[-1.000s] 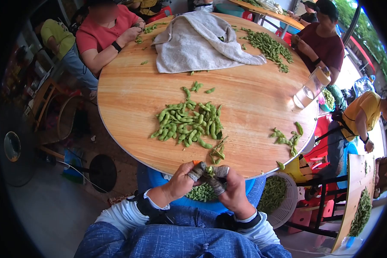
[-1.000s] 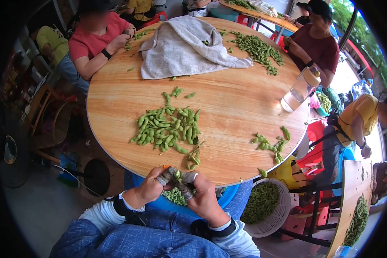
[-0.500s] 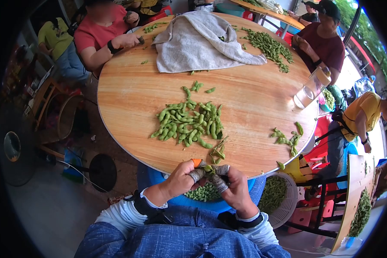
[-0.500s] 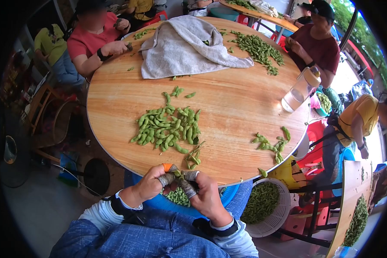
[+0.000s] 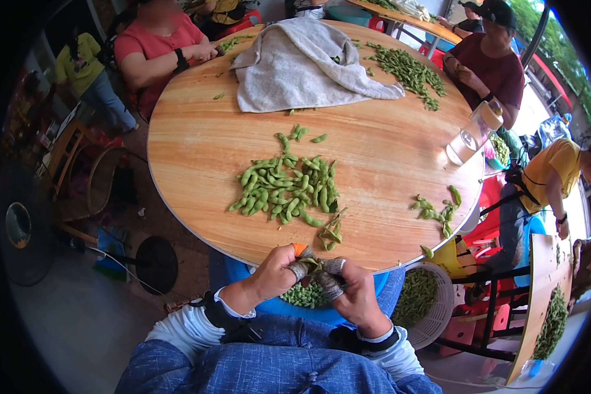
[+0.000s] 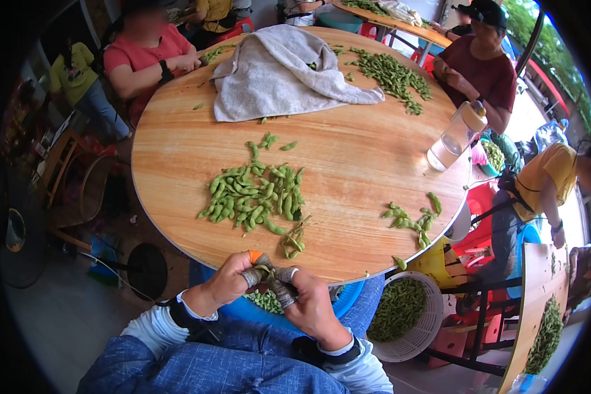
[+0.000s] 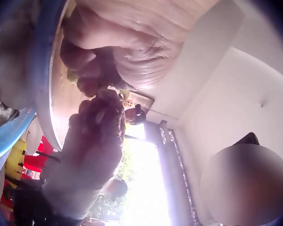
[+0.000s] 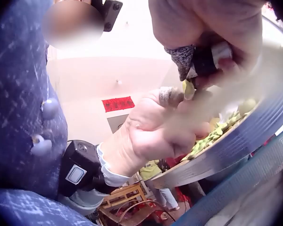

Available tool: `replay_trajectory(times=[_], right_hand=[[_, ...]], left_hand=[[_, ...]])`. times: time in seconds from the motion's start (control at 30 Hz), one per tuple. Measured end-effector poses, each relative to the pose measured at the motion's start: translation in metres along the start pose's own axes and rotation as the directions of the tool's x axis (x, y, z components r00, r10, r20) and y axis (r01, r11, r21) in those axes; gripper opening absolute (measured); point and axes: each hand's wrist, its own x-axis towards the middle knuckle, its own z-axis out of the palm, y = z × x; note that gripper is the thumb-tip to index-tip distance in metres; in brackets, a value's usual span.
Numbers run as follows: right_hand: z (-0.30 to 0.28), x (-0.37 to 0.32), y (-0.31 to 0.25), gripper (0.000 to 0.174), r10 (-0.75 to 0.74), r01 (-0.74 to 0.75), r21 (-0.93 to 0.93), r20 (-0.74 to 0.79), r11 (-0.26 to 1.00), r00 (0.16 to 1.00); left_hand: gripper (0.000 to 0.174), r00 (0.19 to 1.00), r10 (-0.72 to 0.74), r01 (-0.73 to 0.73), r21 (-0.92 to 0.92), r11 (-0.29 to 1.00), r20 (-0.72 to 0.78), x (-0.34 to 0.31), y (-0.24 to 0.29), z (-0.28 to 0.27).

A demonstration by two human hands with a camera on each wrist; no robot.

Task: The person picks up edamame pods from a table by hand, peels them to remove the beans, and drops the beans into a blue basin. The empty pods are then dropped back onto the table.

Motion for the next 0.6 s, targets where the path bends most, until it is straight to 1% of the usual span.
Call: replay_trajectory(times=[0.07, 0.1, 0.13, 0.17, 0.2, 0.23, 0.27, 0.3, 0.33, 0.37, 0.43, 0.47, 0.5, 0.53, 0.57, 0.6], right_hand=[[-0.007, -0.002, -0.001, 0.014, -0.008, 0.008, 0.002, -0.114, 1.0, 0.993], [-0.013, -0.003, -0.001, 0.013, -0.012, 0.012, 0.001, -0.17, 1.0, 0.985], [-0.025, -0.005, -0.001, 0.015, -0.014, -0.001, -0.059, -0.24, 0.998, 0.971], [-0.039, -0.004, 0.006, 0.02, -0.137, 0.044, -0.244, -0.378, 0.969, 0.916], [-0.054, -0.003, -0.002, 0.024, -0.225, -0.017, -0.467, -0.459, 0.884, 0.86], [-0.065, -0.002, 0.0, 0.028, -0.209, -0.095, -0.453, -0.575, 0.887, 0.791], [-0.071, -0.003, -0.005, 0.028, -0.21, -0.138, -0.501, -0.576, 0.855, 0.79], [-0.076, -0.005, -0.009, 0.029, -0.213, -0.179, -0.546, -0.577, 0.818, 0.789], [-0.08, -0.008, -0.002, 0.028, -0.187, -0.154, -0.552, -0.511, 0.82, 0.839], [-0.072, -0.007, -0.001, 0.026, -0.195, -0.082, -0.484, -0.493, 0.871, 0.848], [-0.056, -0.006, 0.006, 0.023, -0.194, 0.015, -0.424, -0.381, 0.906, 0.904], [-0.049, -0.006, 0.006, 0.021, -0.126, -0.022, -0.377, -0.364, 0.926, 0.923], [-0.044, -0.005, 0.007, 0.02, -0.082, -0.03, -0.338, -0.313, 0.941, 0.946], [-0.04, -0.003, 0.008, 0.023, -0.059, -0.042, -0.33, -0.289, 0.943, 0.956], [-0.035, -0.002, 0.008, 0.026, -0.035, -0.054, -0.322, -0.264, 0.945, 0.964], [-0.033, 0.001, 0.006, 0.028, -0.013, -0.078, -0.348, -0.251, 0.934, 0.968]], left_hand=[[0.012, 1.0, 0.014, -0.014, -0.071, 0.997, -0.005, 0.002, -0.002, 0.005], [0.012, 1.0, 0.016, -0.016, -0.041, 0.999, -0.006, 0.003, -0.004, 0.002], [0.013, 1.0, 0.018, -0.018, -0.011, 1.0, -0.005, 0.004, -0.006, -0.003], [0.013, 1.0, 0.021, -0.021, 0.019, 1.0, -0.004, 0.005, -0.007, -0.007], [0.014, 0.994, 0.103, -0.095, 0.153, 0.984, -0.044, 0.006, -0.005, -0.009], [0.015, 0.979, 0.189, -0.161, 0.287, 0.944, -0.073, 0.007, -0.002, -0.012], [0.016, 0.957, 0.276, -0.215, 0.416, 0.883, -0.09, 0.007, 0.0, -0.013], [0.017, 0.968, 0.228, -0.167, 0.408, 0.897, -0.106, 0.007, 0.003, -0.014], [0.018, 0.976, 0.18, -0.118, 0.401, 0.909, -0.122, 0.006, 0.006, -0.014], [0.019, 0.982, 0.131, -0.067, 0.392, 0.917, -0.138, 0.006, 0.007, -0.013], [0.019, 0.974, 0.204, -0.153, 0.376, 0.914, -0.099, 0.006, 0.004, -0.013], [0.019, 0.967, 0.242, -0.196, 0.369, 0.909, -0.081, 0.005, 0.003, -0.013], [0.019, 0.965, 0.262, -0.224, 0.426, 0.876, -0.032, 0.003, 0.002, -0.013], [0.019, 0.961, 0.277, -0.252, 0.481, 0.84, 0.019, 0.0, 0.002, -0.012], [0.019, 0.955, 0.288, -0.28, 0.531, 0.8, 0.07, -0.003, 0.002, -0.012], [0.018, 0.902, 0.406, -0.393, 0.657, 0.643, 0.143, -0.004, 0.005, -0.013]])
